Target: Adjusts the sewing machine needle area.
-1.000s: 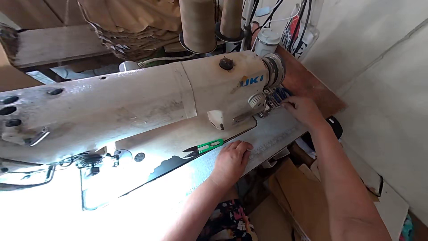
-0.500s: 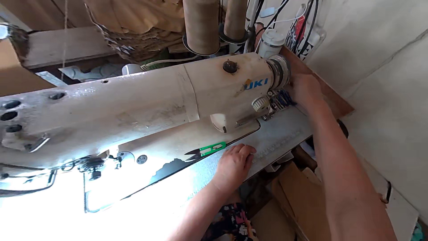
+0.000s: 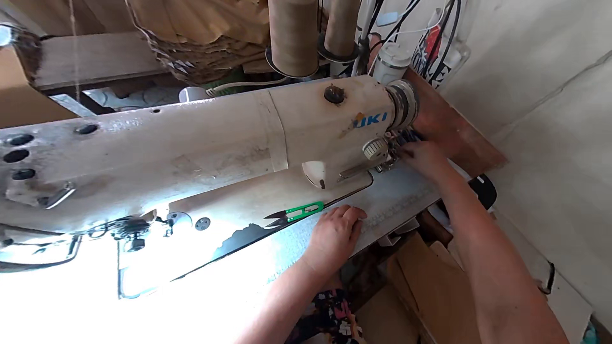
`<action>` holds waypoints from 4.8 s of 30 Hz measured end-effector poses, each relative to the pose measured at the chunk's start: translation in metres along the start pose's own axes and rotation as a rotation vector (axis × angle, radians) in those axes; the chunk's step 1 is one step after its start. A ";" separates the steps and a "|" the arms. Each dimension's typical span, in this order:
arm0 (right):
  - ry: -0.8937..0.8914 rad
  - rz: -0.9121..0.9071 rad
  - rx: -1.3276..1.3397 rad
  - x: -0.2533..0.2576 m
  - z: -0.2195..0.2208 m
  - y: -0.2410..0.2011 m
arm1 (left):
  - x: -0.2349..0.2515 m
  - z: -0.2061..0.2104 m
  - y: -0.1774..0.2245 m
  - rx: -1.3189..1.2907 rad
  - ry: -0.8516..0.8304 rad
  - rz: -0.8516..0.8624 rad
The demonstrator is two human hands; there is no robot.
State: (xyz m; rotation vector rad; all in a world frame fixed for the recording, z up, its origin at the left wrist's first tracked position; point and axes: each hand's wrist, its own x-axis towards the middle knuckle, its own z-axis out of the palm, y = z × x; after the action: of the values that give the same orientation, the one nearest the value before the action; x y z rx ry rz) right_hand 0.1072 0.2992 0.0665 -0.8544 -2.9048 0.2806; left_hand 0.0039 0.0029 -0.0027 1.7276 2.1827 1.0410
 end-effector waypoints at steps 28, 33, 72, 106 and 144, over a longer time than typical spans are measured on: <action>0.080 -0.153 0.089 0.051 -0.011 -0.004 | 0.000 0.001 -0.003 0.010 0.026 0.028; 0.000 -0.110 0.204 0.031 0.014 0.015 | -0.001 0.003 -0.003 0.010 0.038 0.034; 0.105 -0.198 -0.018 0.019 -0.025 -0.009 | 0.001 0.002 -0.001 0.029 0.028 0.029; 0.234 0.077 0.067 0.013 -0.008 -0.016 | 0.001 0.001 -0.001 0.018 0.002 0.014; 0.414 0.281 0.318 0.005 0.034 -0.011 | 0.001 0.004 -0.003 0.070 0.048 0.049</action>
State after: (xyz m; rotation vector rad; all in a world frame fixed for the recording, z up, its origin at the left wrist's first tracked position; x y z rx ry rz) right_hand 0.0920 0.2880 0.0353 -1.1060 -2.2832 0.5037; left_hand 0.0030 0.0047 -0.0074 1.8123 2.2428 1.0400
